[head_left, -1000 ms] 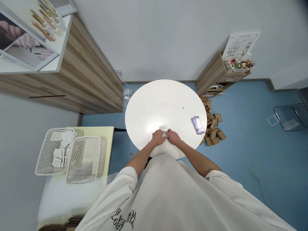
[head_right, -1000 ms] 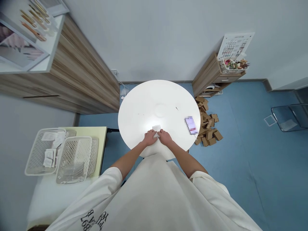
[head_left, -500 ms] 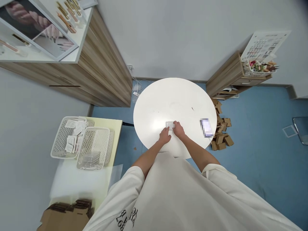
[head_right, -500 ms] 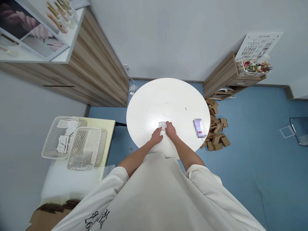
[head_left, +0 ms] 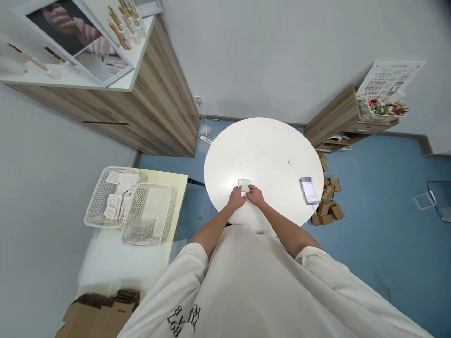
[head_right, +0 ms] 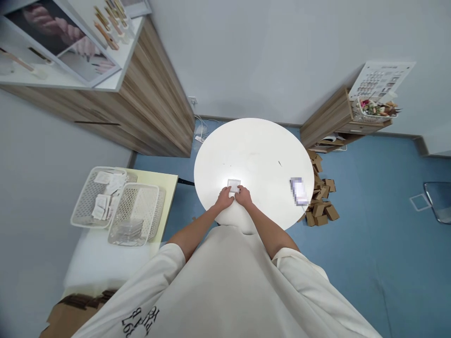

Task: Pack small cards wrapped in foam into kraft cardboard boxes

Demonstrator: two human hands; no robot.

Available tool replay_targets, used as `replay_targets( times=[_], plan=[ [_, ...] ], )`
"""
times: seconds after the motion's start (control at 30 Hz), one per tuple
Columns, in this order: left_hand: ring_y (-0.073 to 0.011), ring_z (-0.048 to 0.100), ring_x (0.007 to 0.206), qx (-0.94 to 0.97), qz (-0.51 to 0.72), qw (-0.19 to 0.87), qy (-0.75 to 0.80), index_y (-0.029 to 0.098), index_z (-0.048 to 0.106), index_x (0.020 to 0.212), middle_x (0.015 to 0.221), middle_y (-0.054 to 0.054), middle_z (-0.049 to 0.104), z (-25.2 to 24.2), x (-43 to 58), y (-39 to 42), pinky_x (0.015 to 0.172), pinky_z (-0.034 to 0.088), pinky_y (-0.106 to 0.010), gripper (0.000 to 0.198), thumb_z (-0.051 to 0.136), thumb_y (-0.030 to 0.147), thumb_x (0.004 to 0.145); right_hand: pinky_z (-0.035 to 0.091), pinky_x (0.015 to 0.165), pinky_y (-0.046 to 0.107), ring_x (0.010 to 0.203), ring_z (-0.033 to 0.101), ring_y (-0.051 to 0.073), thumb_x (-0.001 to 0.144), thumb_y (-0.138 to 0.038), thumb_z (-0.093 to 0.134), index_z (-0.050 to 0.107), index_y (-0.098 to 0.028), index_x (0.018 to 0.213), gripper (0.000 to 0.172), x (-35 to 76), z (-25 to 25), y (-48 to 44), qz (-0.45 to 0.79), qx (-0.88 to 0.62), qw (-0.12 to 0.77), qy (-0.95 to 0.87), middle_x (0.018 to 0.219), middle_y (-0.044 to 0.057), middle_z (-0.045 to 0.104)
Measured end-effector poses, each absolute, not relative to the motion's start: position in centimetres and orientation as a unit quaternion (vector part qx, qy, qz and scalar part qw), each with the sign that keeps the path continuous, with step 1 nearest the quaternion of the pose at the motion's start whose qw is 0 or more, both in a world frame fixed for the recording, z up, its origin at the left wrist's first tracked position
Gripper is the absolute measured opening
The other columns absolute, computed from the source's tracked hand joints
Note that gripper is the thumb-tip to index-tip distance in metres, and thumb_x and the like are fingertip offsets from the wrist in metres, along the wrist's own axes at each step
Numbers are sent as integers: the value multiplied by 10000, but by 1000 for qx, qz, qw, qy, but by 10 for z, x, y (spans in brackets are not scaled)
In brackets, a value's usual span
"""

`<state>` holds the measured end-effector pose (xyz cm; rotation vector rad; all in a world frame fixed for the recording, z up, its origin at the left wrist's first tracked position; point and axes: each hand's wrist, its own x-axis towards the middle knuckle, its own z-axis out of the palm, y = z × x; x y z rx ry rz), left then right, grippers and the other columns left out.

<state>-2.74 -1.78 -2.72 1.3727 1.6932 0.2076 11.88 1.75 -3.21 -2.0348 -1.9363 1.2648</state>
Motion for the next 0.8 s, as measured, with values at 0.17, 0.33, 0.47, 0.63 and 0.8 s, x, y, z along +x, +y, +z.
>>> replay_targets(
  times=[0.17, 0.33, 0.47, 0.63, 0.8],
  plan=[
    [-325, 345, 1449, 529, 86, 430, 727, 189, 347, 1515, 1584, -141, 340, -27, -97, -31, 1157, 339, -430, 708, 552, 258, 841, 488, 980, 304, 1114, 629, 201, 863, -184, 541, 510, -158, 1430, 568, 51, -37, 10, 438, -596, 30, -672, 1348, 127, 597],
    [-302, 356, 1446, 534, 92, 429, 723, 199, 343, 1529, 1589, -119, 340, -31, -144, -48, 1167, 336, -405, 711, 524, 224, 842, 453, 1033, 322, 1189, 580, 215, 885, -160, 514, 463, -141, 1475, 592, 15, -45, -1, 420, -553, 19, -719, 1390, 145, 546],
    [-318, 333, 1455, 568, 80, 410, 709, 210, 361, 1521, 1613, -111, 288, -35, -153, -52, 1173, 327, -424, 710, 536, 215, 833, 415, 1078, 353, 1290, 504, 243, 895, -159, 511, 423, -137, 1496, 607, 15, -45, -4, 388, -538, -8, -748, 1462, 160, 471],
    [-345, 307, 1461, 593, 100, 372, 707, 206, 410, 1481, 1645, -106, 202, -26, -151, -53, 1164, 327, -469, 652, 536, 219, 841, 410, 1079, 354, 1297, 493, 237, 925, -212, 509, 393, -140, 1505, 596, 23, -37, -9, 370, -549, -4, -749, 1505, 166, 405],
    [-334, 322, 1457, 589, 121, 357, 715, 203, 423, 1464, 1632, -115, 239, -12, -148, -68, 1158, 332, -470, 612, 502, 198, 858, 432, 1041, 348, 1228, 534, 220, 936, -196, 479, 485, -165, 1428, 493, 30, -25, -23, 346, -549, 20, -760, 1430, 146, 471]
  ],
)
